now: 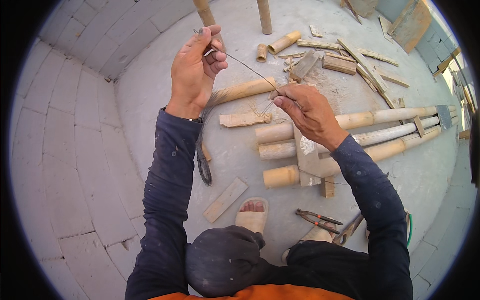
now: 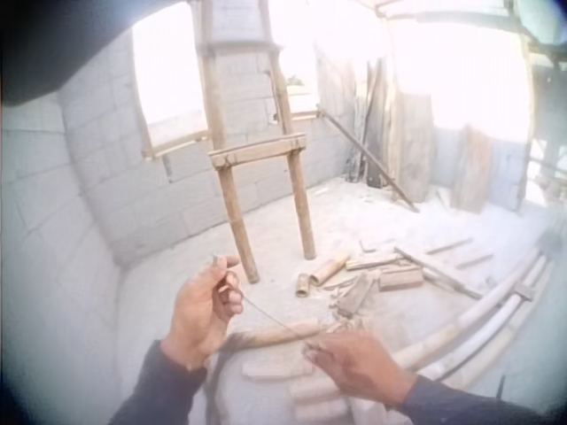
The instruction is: The person marks a wooden board with a pencil, saws the board, and uses pliers to twist wire around bamboo stalks to secure them together.
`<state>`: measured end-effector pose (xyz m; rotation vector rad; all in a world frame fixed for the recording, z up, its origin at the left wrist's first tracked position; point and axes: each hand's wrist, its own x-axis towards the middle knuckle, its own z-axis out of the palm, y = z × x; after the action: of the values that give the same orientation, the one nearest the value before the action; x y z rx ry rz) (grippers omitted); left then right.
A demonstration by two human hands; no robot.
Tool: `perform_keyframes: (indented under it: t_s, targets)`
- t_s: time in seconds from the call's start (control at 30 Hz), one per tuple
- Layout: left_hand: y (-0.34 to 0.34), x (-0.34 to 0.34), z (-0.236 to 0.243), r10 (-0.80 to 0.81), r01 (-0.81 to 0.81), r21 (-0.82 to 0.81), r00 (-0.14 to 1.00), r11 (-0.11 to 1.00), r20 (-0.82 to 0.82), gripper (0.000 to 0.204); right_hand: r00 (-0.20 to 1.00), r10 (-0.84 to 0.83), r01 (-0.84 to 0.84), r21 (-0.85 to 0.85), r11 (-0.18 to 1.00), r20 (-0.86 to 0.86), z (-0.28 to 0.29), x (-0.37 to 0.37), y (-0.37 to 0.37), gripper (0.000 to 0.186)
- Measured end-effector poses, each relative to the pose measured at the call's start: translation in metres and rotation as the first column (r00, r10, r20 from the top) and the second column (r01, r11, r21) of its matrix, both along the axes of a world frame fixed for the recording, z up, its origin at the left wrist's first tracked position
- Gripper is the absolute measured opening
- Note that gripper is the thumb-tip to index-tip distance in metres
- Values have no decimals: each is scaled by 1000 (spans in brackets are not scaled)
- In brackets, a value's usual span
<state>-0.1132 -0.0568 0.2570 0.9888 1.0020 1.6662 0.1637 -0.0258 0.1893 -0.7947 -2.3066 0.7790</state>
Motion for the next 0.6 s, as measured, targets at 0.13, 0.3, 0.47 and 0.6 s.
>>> perform_keyframes:
  t_s: [0.13, 0.3, 0.47, 0.6]
  targets:
    - [0, -10, -16, 93, -92, -30, 994, 995, 50, 45, 983, -21, -52, -392, 918, -180, 17, 13, -21, 29]
    - [-27, 53, -9, -250, 268, -267, 963, 926, 99, 44, 973, -24, -77, -423, 903, -228, 27, 28, -32, 29]
    - [-48, 76, -16, -367, 305, -314, 916, 899, -161, 39, 965, -35, -74, -400, 914, -260, 38, 31, -42, 26]
    - [-49, 79, -24, -399, 350, -322, 912, 880, -98, 37, 989, 12, -47, -231, 972, -150, 43, 39, -43, 19]
